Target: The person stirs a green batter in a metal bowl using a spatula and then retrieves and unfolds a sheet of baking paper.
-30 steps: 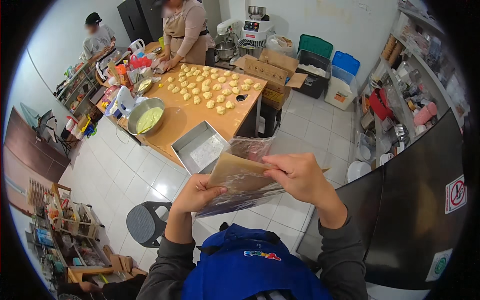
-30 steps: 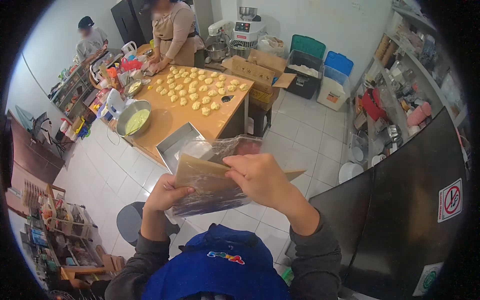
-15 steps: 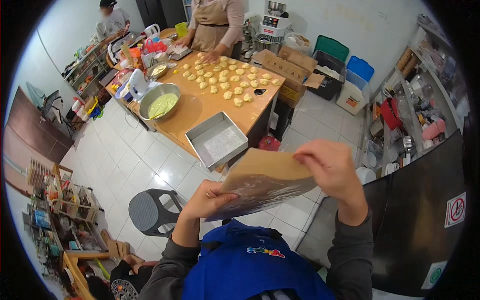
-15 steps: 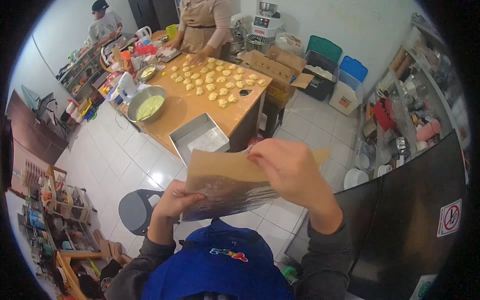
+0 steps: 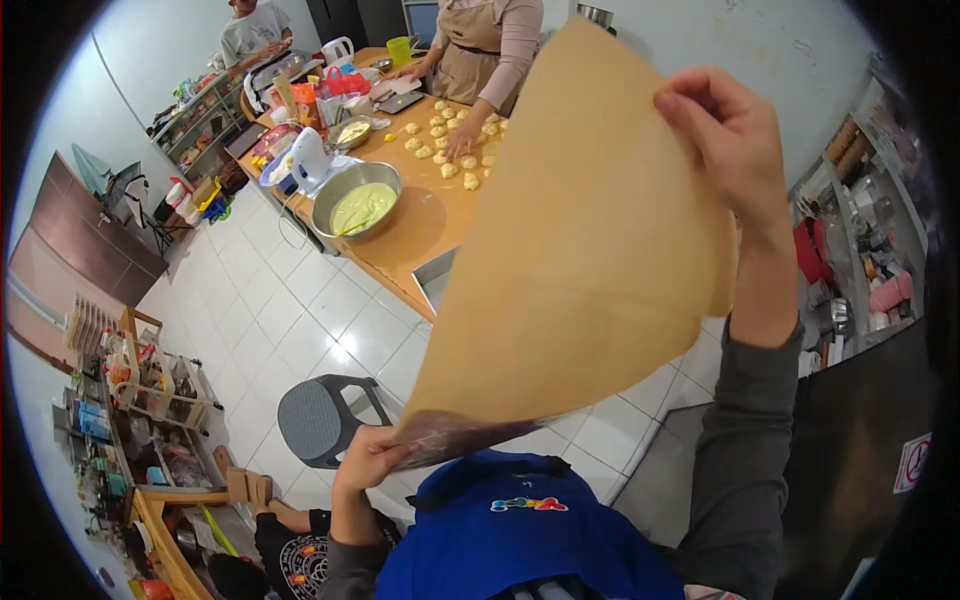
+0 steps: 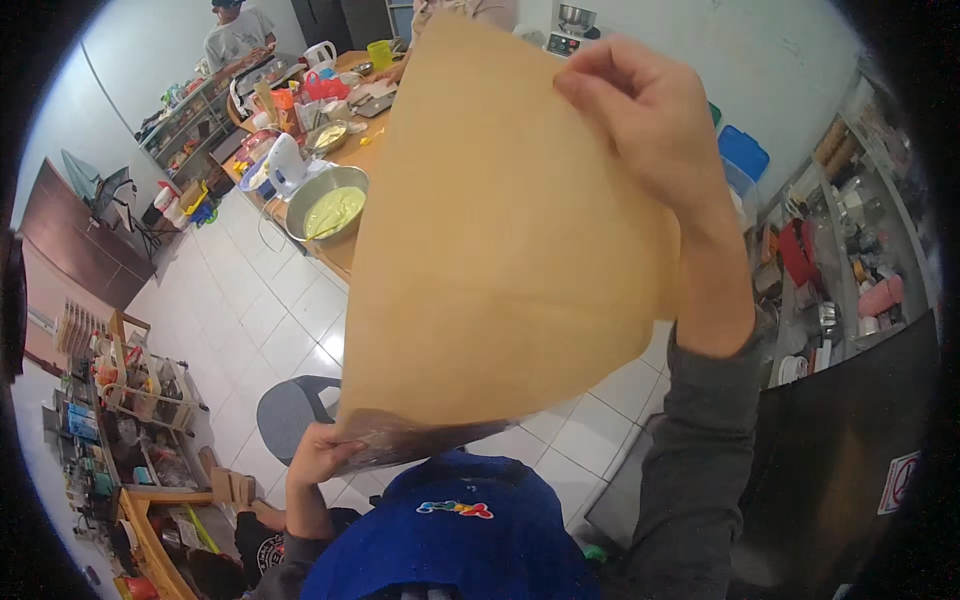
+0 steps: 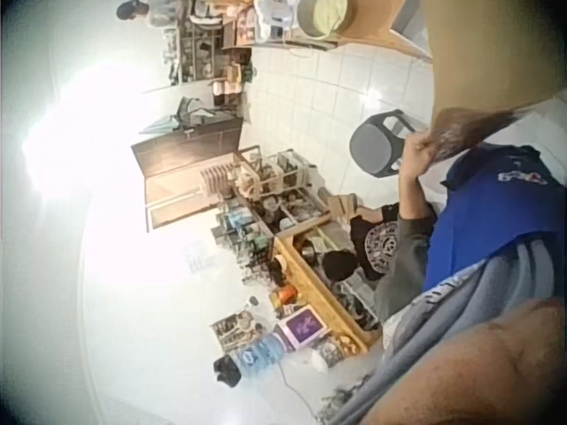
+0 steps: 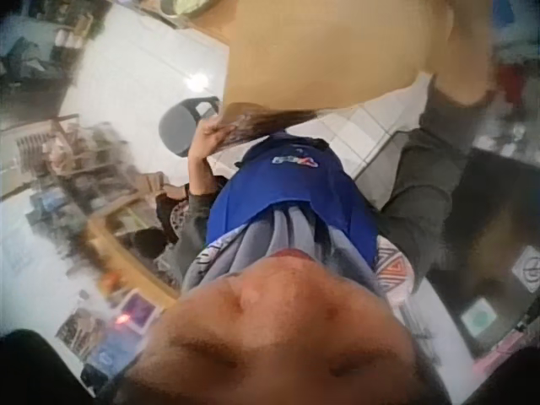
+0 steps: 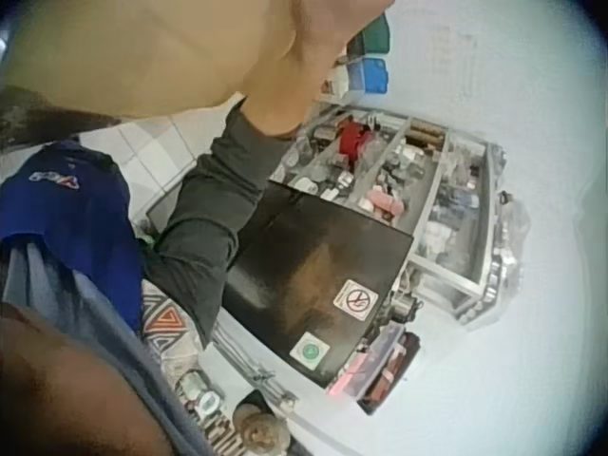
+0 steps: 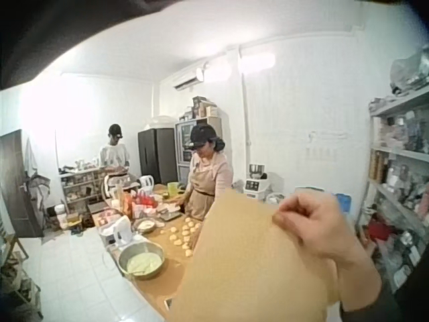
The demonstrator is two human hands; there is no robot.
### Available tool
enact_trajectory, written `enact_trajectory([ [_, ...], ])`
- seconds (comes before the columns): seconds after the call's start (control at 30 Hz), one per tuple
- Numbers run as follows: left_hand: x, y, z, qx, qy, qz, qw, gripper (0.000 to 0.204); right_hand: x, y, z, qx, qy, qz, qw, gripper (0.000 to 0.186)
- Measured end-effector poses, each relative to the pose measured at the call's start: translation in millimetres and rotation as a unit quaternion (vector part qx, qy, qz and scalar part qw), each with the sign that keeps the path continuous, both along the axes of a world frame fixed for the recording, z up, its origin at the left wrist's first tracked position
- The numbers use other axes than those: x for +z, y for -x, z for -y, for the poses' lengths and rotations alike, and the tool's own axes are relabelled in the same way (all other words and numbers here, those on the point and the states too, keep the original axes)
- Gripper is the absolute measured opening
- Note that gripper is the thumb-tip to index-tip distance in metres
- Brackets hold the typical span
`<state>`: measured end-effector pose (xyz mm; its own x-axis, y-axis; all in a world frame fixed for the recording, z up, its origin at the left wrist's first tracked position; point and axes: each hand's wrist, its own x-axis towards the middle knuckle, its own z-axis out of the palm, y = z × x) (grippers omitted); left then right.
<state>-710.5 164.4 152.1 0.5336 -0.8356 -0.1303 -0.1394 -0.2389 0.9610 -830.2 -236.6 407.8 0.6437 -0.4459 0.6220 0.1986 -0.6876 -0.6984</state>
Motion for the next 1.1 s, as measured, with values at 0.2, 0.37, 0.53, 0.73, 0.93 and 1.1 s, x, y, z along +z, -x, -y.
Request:
enact_trajectory([
  [0.2, 16.7, -13.9, -90.4, 0.218, -0.115, 0.005, 0.969, 0.004, -62.3, -104.0, 65.0, -0.013, -0.075, 0.004, 0.997, 0.008],
  [0.37, 31.9, -6.3, -155.8, 0.38, -0.085, 0.065, 0.919, 0.005, -193.9, -176.4, 91.8, -0.114, -0.072, -0.09, 0.987, 0.013],
  [0.53, 48.0, 6.5, -194.1, 0.467, -0.066, 0.064, 0.879, 0.004, -327.0, -209.6, 95.4, -0.244, -0.048, -0.154, 0.956, 0.017],
  [0.73, 64.6, 17.9, -233.2, 0.484, -0.108, 0.025, 0.868, 0.017, -397.0, -209.9, 71.2, -0.278, -0.106, -0.254, 0.92, 0.016],
  [0.93, 107.0, 18.3, -180.7, 0.481, -0.146, 0.071, 0.861, 0.018, -415.3, -208.0, 68.6, -0.301, -0.08, -0.331, 0.891, 0.02],
  [1.1, 92.8, 11.6, -166.0, 0.473, 0.098, 0.016, 0.876, 0.031, -398.4, -202.4, 56.1, -0.312, -0.067, -0.339, 0.885, 0.029],
])
